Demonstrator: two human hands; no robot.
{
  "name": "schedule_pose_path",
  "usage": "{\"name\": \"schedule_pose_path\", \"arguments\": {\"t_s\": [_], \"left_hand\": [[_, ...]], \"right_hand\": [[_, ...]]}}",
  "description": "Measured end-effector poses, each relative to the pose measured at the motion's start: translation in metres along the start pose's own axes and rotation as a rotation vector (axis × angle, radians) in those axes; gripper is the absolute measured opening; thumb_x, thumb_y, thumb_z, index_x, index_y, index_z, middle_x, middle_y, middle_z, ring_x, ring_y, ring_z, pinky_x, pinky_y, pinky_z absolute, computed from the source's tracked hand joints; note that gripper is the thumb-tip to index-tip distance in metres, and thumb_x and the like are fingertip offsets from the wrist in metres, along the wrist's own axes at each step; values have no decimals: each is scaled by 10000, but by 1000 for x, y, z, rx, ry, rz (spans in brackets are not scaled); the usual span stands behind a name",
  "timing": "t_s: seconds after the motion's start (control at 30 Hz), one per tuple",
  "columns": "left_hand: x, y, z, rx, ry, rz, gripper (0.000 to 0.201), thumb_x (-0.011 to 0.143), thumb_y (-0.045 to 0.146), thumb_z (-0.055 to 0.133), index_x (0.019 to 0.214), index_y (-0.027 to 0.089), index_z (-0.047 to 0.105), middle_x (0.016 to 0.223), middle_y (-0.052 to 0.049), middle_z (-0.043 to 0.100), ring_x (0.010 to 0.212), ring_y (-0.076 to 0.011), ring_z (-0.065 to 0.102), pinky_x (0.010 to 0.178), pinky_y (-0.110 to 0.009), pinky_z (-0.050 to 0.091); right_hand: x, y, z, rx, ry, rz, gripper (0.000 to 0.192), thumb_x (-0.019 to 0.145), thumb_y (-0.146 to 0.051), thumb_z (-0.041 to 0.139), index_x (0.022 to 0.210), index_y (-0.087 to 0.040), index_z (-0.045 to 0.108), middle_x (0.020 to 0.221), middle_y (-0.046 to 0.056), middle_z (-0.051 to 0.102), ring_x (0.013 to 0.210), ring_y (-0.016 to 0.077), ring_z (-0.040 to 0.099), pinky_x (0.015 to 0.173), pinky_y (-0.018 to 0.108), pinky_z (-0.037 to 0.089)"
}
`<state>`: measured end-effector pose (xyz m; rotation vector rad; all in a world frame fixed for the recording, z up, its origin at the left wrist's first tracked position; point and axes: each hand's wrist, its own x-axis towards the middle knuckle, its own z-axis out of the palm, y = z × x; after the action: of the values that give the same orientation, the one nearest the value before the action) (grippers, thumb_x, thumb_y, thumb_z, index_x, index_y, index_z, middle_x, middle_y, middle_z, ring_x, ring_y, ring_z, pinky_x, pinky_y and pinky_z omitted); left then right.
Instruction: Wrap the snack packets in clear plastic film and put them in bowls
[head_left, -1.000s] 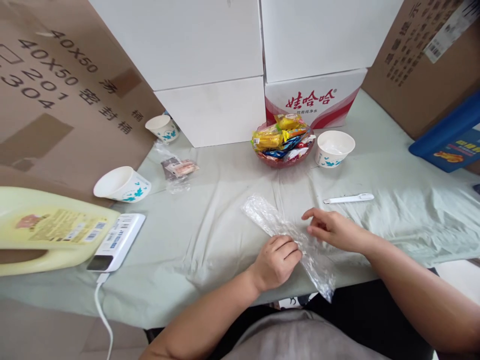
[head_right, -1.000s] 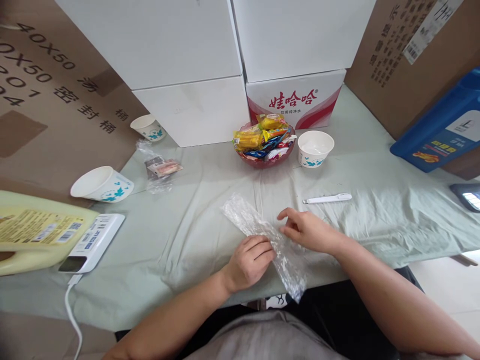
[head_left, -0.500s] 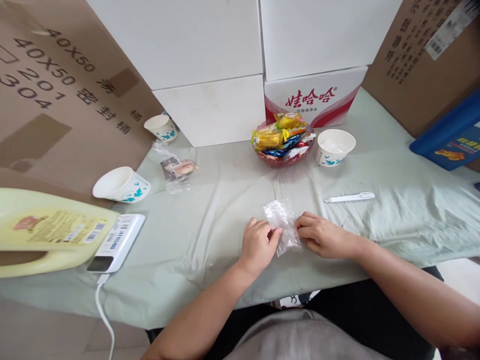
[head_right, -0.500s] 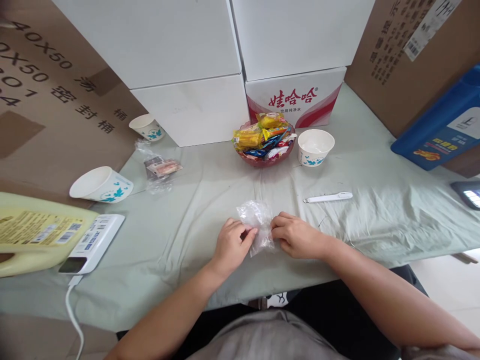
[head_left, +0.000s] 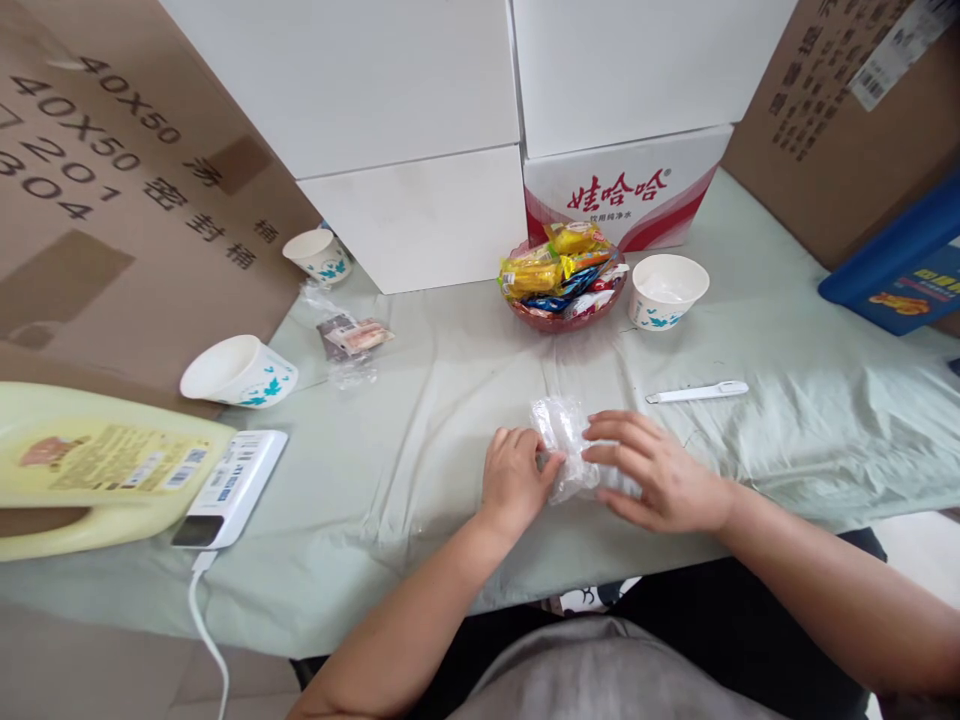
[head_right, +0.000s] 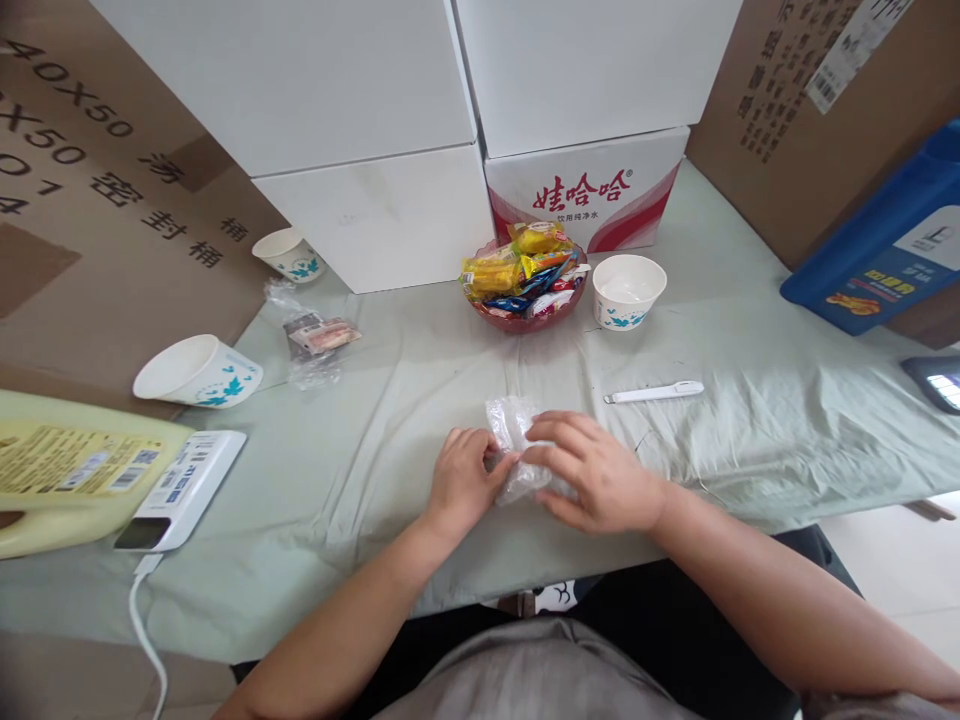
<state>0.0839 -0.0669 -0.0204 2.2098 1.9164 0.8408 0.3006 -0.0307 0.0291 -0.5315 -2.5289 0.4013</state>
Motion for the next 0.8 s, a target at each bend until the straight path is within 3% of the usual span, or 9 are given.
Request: {"name": "schedule_pose_path", "arguments": {"t_s": [0.07, 0.13, 0.23, 0.3, 0.4, 0.5, 0.6, 0.7, 0.8], "left_hand": [[0, -2, 1, 10, 11, -7, 230, 795, 322, 722, 789, 205, 524, 664, 8, 550, 699, -197, 509, 642, -323, 435], [0, -4, 2, 7, 48, -17, 227, 800, 310, 710, 889, 198, 533, 689, 10, 557, 695, -194, 531, 631, -315, 444], [1, -7, 1, 11, 174, 71, 188, 848, 256, 644, 985, 179, 540, 809, -36, 610, 760, -201, 577, 676, -327, 471], [4, -9, 0, 36, 189, 256, 125, 888, 200, 581, 1011, 178, 572, 943, -79, 656, 900, -223, 605, 782, -355, 478], [9, -9, -2, 73, 26, 471, 211, 938, 172, 504, 1113, 208, 615, 1194, -82, 665, 1192, -256, 550, 953, -406, 425], [11, -9, -4, 70, -167, 439, 304, 959, 242, 482, 1243, 216, 587, 1375, -94, 580, 1327, -280, 462, 1049, -481, 357], [9, -9, -8, 7, -278, 448, 345, 954, 288, 486, 1282, 214, 564, 1413, -108, 548, 1354, -284, 443, 1096, -532, 308], [7, -10, -10, -89, -297, 512, 336, 941, 260, 494, 1268, 218, 559, 1376, -115, 578, 1341, -266, 468, 1093, -520, 337], [7, -13, -9, -172, -241, 513, 440, 915, 131, 443, 1345, 217, 470, 1362, -135, 570, 1288, -233, 523, 1055, -470, 416]], "right_hand": [[1, -6, 7, -7, -136, -96, 375, 906, -325, 561, 1244, -163, 556, 1220, 144, 598, 1222, 292, 476, 999, 475, 414], [1, -9, 17, -21, -273, -106, 302, 909, -284, 561, 1185, -165, 593, 1132, 118, 634, 1120, 268, 528, 955, 439, 433], [0, -7, 29, -70, -345, -71, 186, 924, -216, 530, 1068, -160, 633, 1014, 101, 645, 1001, 238, 544, 871, 397, 450], [-1, -6, 34, -112, -324, -75, 185, 948, -186, 482, 1045, -155, 637, 977, 95, 643, 962, 225, 535, 848, 379, 444], [-2, -7, 37, -168, -289, -101, 220, 967, -141, 428, 1031, -148, 638, 945, 85, 643, 916, 215, 526, 817, 356, 437], [-1, -12, 35, -174, -262, -124, 232, 965, -118, 410, 943, -140, 640, 880, 89, 640, 845, 205, 529, 792, 356, 439], [0, -17, 31, -94, -201, -136, 242, 967, -113, 399, 923, -145, 635, 857, 83, 654, 812, 193, 550, 809, 359, 449], [-1, -15, 26, 32, -139, -89, 234, 974, -127, 393, 1021, -159, 620, 922, 77, 677, 850, 178, 598, 801, 320, 467], [0, -7, 26, 98, -93, 83, 248, 992, -161, 362, 1077, -174, 595, 932, 67, 675, 795, 143, 631, 687, 253, 464]]}}
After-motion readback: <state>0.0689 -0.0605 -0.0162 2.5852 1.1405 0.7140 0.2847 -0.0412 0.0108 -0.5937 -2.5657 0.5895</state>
